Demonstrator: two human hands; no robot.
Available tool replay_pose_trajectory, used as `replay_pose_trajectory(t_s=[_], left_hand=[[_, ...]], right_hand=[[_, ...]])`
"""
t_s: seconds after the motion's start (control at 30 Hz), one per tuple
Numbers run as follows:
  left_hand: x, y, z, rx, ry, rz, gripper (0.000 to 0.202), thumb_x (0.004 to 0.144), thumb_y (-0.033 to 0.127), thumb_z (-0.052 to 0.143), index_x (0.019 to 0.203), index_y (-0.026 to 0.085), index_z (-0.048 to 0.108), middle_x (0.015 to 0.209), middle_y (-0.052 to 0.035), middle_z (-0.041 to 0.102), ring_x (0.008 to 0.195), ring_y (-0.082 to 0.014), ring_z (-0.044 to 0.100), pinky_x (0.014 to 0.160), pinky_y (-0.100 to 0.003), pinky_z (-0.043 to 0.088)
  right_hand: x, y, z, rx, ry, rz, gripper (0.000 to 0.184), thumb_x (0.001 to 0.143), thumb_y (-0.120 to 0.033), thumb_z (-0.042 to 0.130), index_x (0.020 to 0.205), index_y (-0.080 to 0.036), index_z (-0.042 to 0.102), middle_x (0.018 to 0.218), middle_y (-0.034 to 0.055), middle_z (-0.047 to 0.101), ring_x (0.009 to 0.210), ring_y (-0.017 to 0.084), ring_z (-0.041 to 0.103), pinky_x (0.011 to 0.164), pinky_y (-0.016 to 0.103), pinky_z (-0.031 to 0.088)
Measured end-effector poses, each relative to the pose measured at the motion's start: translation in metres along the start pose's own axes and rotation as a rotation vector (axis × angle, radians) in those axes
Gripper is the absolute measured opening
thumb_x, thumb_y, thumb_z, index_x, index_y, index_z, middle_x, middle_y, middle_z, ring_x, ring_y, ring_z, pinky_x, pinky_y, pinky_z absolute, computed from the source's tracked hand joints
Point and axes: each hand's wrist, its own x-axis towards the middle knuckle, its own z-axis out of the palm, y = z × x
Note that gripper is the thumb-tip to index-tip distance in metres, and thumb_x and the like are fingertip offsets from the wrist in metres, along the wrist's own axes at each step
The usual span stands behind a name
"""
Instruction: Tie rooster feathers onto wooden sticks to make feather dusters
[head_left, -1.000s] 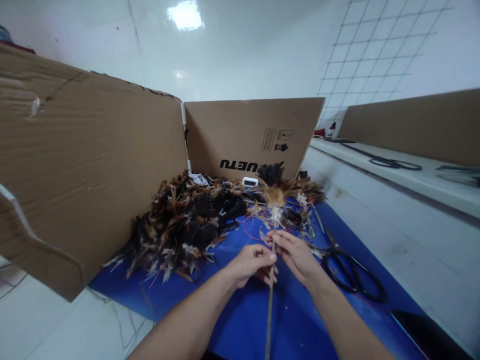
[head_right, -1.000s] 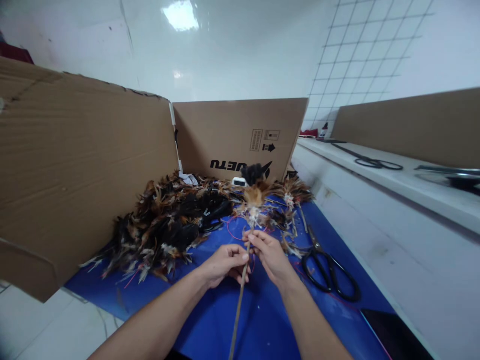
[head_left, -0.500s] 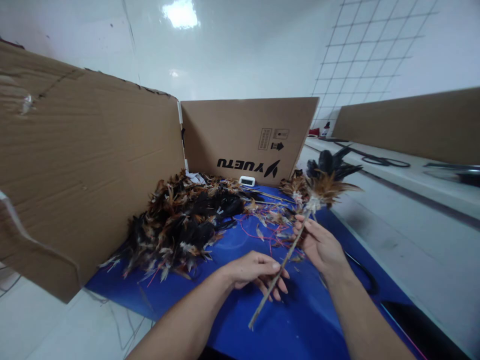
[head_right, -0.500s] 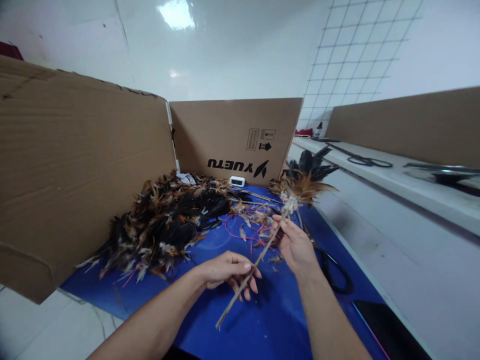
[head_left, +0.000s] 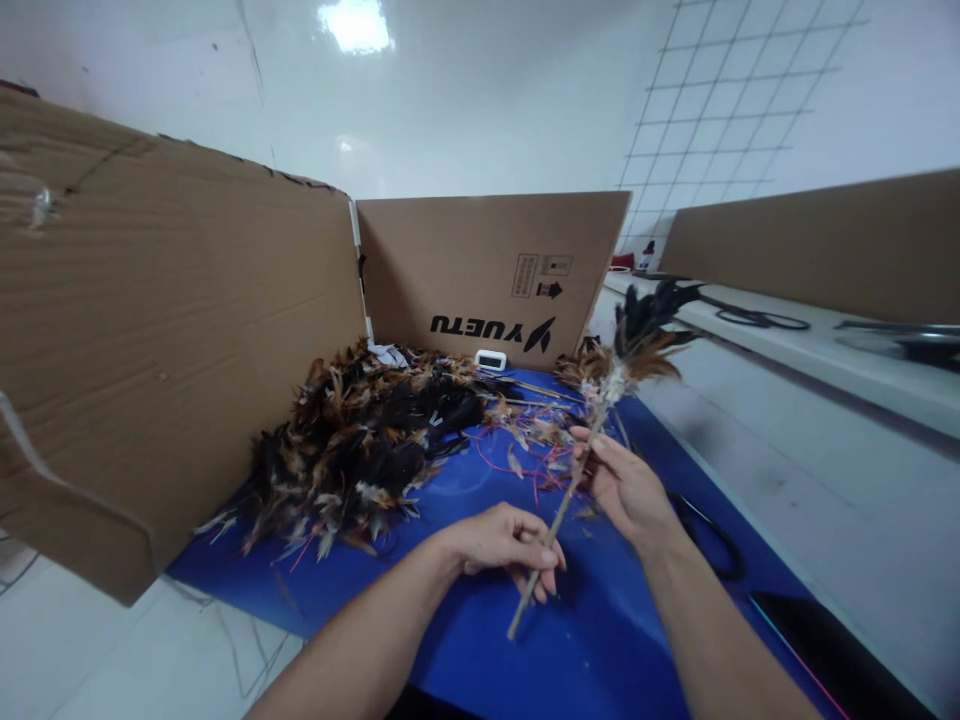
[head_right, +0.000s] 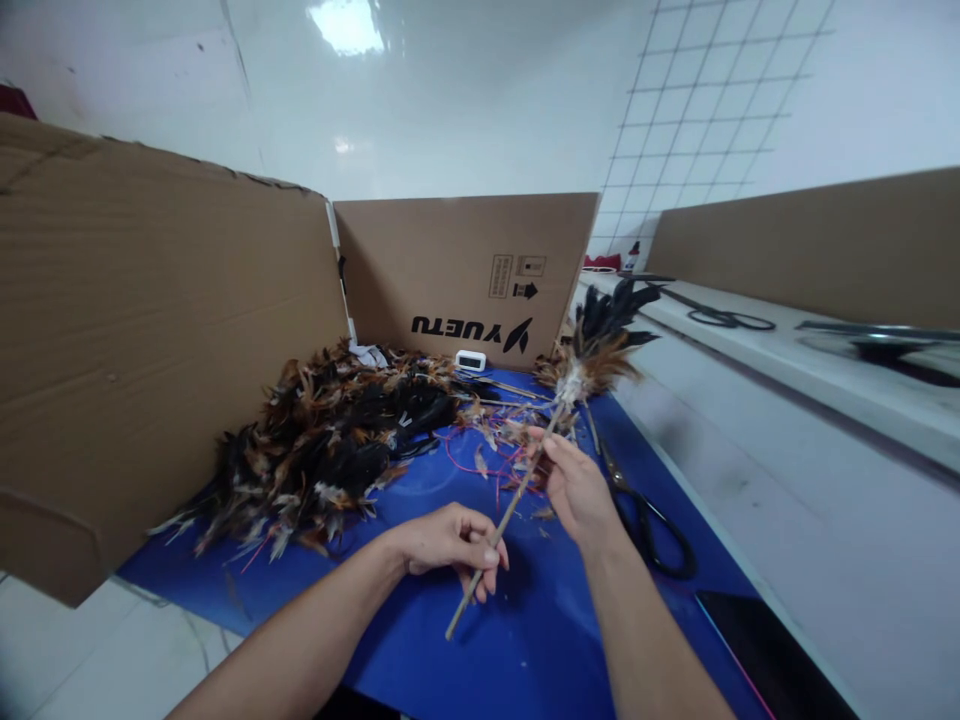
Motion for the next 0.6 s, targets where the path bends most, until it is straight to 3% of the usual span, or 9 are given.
replay_pose_trajectory(t_s=[0.37, 0.47, 0.6], left_hand=[[0.007, -0.004, -0.002, -0.018, 0.290, 0.148, 0.045, 0.055, 0.045, 0.077, 0.076, 0.011, 0.055, 0.062, -0.0029, 0.061, 0.051, -0.0118, 0.059, 0.050, -0.023, 0.045], [0.008, -0.005, -0.003, -0.021, 0.299, 0.142, 0.047, 0.054, 0.046, 0.077, 0.077, 0.012, 0.054, 0.061, -0.0024, 0.061, 0.051, -0.0121, 0.059, 0.051, -0.024, 0.046], [0.006, -0.004, -0.003, -0.026, 0.211, 0.102, 0.049, 0.058, 0.050, 0.073, 0.083, 0.012, 0.056, 0.067, -0.0038, 0.062, 0.053, -0.0130, 0.060, 0.054, -0.026, 0.048]], right_hand=[[-0.017, 0.013, 0.025, -0.313, -0.235, 0.049, 0.033, 0.066, -0.037, 0.074, 0.092, -0.018, 0.068, 0.068, -0.0002, 0.060, 0.060, 0.011, 0.049, 0.057, 0.025, 0.038], [-0.016, 0.012, 0.025, -0.311, -0.245, 0.054, 0.034, 0.066, -0.039, 0.073, 0.094, -0.019, 0.067, 0.070, 0.0008, 0.061, 0.061, 0.012, 0.050, 0.057, 0.026, 0.039], [-0.015, 0.010, 0.022, -0.276, -0.229, 0.056, 0.035, 0.065, -0.038, 0.073, 0.093, -0.019, 0.067, 0.073, 0.0019, 0.061, 0.062, 0.013, 0.051, 0.056, 0.025, 0.039]])
